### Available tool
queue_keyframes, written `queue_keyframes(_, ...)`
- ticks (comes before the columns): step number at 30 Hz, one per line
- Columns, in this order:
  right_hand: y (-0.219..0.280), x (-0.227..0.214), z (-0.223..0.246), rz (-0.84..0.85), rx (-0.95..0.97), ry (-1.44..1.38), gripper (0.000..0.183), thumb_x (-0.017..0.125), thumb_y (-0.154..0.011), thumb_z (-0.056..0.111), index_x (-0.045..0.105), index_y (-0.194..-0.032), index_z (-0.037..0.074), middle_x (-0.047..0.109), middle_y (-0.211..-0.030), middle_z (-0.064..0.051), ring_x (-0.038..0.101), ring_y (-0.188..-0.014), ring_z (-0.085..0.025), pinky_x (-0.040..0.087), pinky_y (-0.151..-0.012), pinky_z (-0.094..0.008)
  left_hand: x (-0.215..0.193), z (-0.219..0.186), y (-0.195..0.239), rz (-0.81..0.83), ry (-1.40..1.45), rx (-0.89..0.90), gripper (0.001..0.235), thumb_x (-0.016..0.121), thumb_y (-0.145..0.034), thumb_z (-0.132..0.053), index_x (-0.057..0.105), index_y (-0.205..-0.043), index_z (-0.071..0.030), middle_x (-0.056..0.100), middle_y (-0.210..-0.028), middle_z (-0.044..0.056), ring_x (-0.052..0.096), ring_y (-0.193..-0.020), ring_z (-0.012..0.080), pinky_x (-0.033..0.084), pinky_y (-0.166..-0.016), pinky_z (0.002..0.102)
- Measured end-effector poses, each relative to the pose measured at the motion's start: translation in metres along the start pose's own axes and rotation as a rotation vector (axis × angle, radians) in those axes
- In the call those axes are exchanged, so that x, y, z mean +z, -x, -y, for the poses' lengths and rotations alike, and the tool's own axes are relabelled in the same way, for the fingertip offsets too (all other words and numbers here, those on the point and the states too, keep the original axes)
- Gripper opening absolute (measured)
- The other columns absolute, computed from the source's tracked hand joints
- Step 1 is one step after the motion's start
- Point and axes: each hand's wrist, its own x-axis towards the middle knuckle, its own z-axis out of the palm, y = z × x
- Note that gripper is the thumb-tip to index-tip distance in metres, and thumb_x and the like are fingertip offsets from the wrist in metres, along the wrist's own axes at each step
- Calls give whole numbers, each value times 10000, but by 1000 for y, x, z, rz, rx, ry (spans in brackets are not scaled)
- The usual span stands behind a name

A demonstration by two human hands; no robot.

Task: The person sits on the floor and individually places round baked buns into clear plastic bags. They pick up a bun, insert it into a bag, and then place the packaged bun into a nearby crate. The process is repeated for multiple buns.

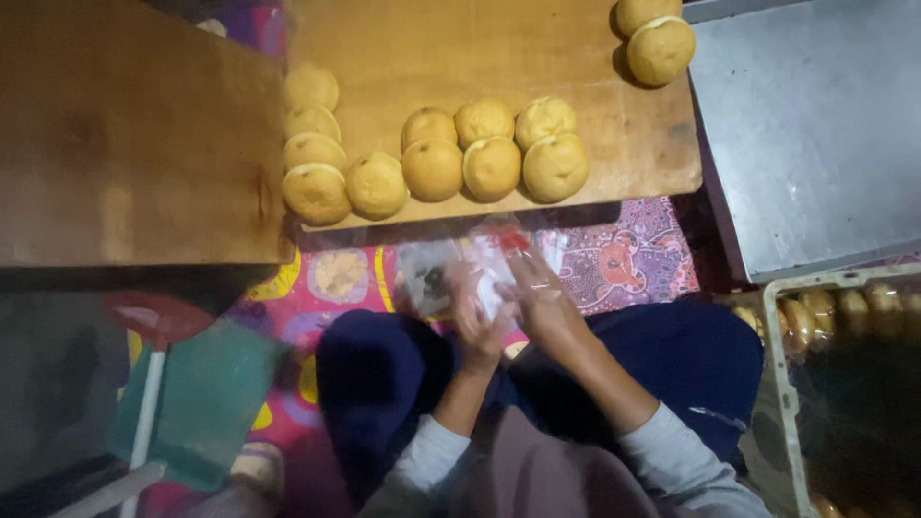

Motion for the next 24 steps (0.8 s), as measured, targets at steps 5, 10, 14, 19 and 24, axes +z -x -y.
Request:
queue_keyframes(5,-15,-3,-19,371,47,-297,386,687,-948,238,694,-1321,138,705,-1276,-151,683,-1158,-338,551,-1009,-405,2,38,-39,-246,1128,-849,249,661,-923,-52,614,-1149,-147,629,-1187,137,623,-1049,267,524,-893,423)
queue_keyframes(10,-120,-57,-167,-374,401,-356,468,694,-968,377,638,-1304,55,724,-1136,-198,764,-1001,-313,642,-799,-385,-12,63,-66,-230,1268,-719,125,631,-960,-13,585,-1057,-76,618,-1078,95,622,-1019,220,486,-1101,537)
queue_keyframes(14,-191,-97,-331,-581,161,228,595,745,-1080,145,402,-1539,-16,620,-1399,-304,641,-1312,-429,547,-1109,-456,-14,58,-73,-274,1317,-817,108,609,-950,-51,610,-1057,-65,635,-1039,108,626,-970,245,466,-1092,584)
queue_keyframes(19,-186,-123,-333,-226,470,-44,952,859,-821,250,324,-1586,59,662,-1261,-211,660,-1135,-351,531,-972,-456,-15,63,-83,-363,1226,-876,143,605,-931,-20,621,-1059,-83,627,-1028,86,632,-1003,238,456,-1078,642)
queue_keyframes(24,-140,-131,-262,-152,365,214,796,879,-816,177,530,-1524,71,683,-1169,-229,647,-1090,-359,519,-960,-451,-12,80,-79,-266,1377,-905,177,595,-930,-165,621,-1037,-27,654,-1022,145,631,-955,295,440,-1065,609)
